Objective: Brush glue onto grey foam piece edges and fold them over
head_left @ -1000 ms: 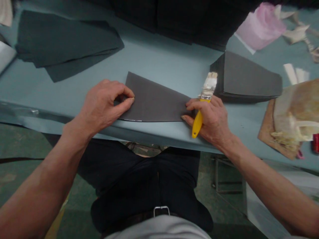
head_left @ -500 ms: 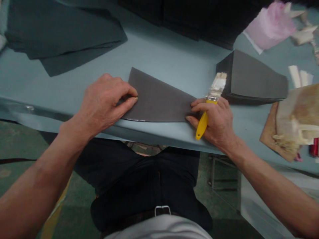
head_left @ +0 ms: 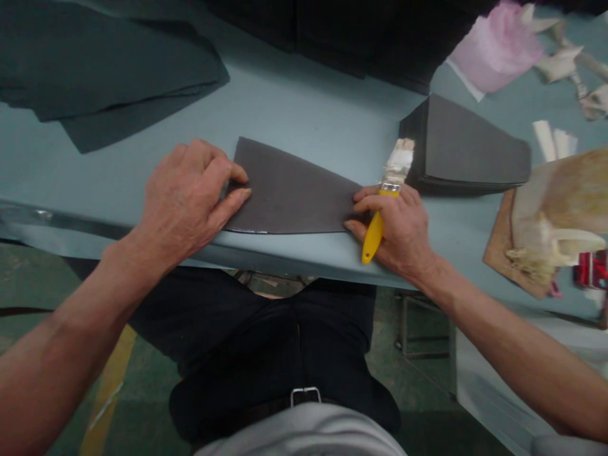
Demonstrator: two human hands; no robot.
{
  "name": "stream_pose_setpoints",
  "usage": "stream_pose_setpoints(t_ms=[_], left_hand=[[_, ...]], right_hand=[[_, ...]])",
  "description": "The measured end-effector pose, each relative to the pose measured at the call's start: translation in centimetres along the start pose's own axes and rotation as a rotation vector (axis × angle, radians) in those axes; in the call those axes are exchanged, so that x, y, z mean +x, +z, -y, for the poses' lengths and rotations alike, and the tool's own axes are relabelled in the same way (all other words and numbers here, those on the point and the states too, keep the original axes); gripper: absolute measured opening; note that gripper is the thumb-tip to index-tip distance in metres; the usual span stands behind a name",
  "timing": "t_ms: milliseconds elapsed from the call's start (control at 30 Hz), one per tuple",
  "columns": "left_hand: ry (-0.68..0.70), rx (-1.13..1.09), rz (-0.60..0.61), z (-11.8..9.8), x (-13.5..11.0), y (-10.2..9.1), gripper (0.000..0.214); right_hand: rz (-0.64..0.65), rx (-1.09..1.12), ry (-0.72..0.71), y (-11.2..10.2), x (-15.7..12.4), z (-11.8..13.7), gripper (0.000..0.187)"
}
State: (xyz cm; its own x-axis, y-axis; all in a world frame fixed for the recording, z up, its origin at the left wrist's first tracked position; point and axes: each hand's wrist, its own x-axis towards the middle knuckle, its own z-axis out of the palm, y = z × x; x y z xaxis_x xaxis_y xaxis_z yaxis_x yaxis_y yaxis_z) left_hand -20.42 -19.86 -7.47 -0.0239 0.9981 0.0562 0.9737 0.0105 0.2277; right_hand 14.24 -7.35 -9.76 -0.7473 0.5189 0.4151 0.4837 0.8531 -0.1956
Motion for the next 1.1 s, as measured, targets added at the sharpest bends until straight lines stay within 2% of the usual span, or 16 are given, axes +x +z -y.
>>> stream_pose_setpoints(t_ms=[200, 333, 400, 500, 600, 700, 833, 1100], left_hand=[[0.055, -0.02, -0.08, 0.6, 0.2, -0.2, 0.037], [0.019, -0.013, -0.099, 0.1, 0.0, -1.1, 0.045], [0.035, 0.038, -0.133, -0.9, -0.4, -1.4, 0.049], [0.172, 0.034, -0.141, -3.8, -1.5, -1.1, 0.053], [0.306, 0.015, -0.067, -7.3, -2.5, 0.2, 0.059], [0.322, 0.032, -0.011, -9.8, -3.1, 2.0, 0.065], [0.269, 0.054, -0.002, -10.9, -3.3, 3.2, 0.069], [0.254, 0.058, 0.037, -11.3, -3.5, 3.0, 0.076]], right_hand=[[-0.047, -0.016, -0.063, 0.6, 0.3, -0.1, 0.02], [-0.057, -0.047, -0.065, 0.8, 0.4, -0.1, 0.022], [-0.052, -0.049, -0.064, 0.8, 0.4, 0.0, 0.023], [-0.012, -0.024, -0.05, 0.8, 0.4, 0.0, 0.024], [0.028, -0.008, -0.029, 0.8, 0.4, 0.0, 0.024], [0.026, -0.031, -0.023, 1.0, 0.4, 0.0, 0.025], [-0.002, -0.049, -0.039, 1.1, 0.3, 0.0, 0.031], [0.006, -0.056, -0.045, 0.5, 0.5, 0.3, 0.029]])
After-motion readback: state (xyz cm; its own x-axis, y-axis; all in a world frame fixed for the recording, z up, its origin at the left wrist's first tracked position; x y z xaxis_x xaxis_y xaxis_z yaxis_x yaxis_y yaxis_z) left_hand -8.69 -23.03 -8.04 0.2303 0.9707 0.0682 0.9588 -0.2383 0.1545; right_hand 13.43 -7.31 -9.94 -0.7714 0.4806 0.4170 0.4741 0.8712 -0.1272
